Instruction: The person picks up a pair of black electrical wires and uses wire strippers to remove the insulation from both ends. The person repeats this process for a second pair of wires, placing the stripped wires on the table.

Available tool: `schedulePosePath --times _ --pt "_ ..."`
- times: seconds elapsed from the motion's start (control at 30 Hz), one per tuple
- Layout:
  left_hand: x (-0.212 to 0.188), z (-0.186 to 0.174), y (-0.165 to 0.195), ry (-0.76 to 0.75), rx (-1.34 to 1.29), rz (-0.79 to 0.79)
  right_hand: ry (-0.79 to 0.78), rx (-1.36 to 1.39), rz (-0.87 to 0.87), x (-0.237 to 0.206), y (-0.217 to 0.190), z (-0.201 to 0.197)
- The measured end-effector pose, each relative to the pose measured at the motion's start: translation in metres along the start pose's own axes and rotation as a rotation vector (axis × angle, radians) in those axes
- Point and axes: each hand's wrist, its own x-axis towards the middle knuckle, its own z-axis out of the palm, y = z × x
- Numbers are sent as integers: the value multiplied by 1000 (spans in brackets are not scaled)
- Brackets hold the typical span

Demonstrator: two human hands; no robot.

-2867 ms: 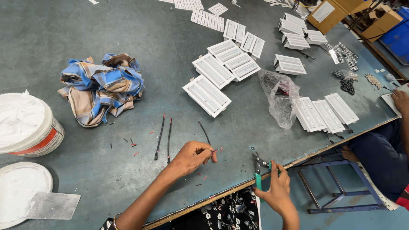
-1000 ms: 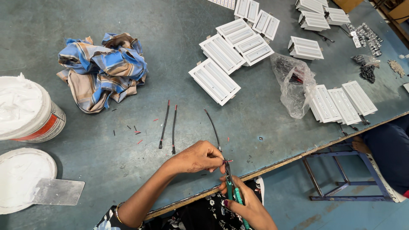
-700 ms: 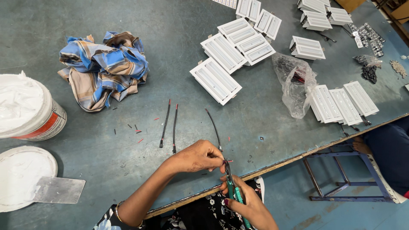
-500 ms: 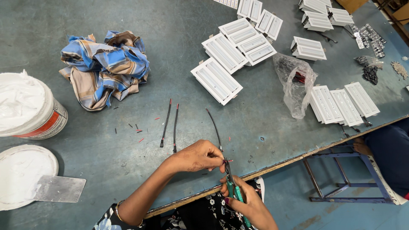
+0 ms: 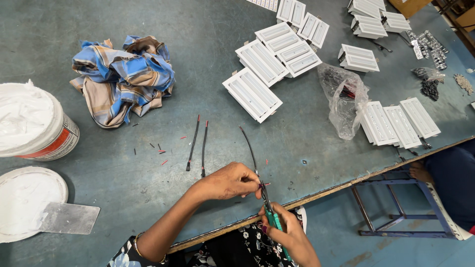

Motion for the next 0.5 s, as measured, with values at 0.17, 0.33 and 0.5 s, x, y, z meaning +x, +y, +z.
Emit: schedulePosePath --times 0.17,0.33,0.5 --pt "1 0 -2 6 14 -4 50 -25 -10 2 4 -1" --pt "2 1 -4 0 -2 10 99 6 3 3 9 -2" --pt "1 0 -4 -6 -17 42 120 -7 -12 3 10 -2"
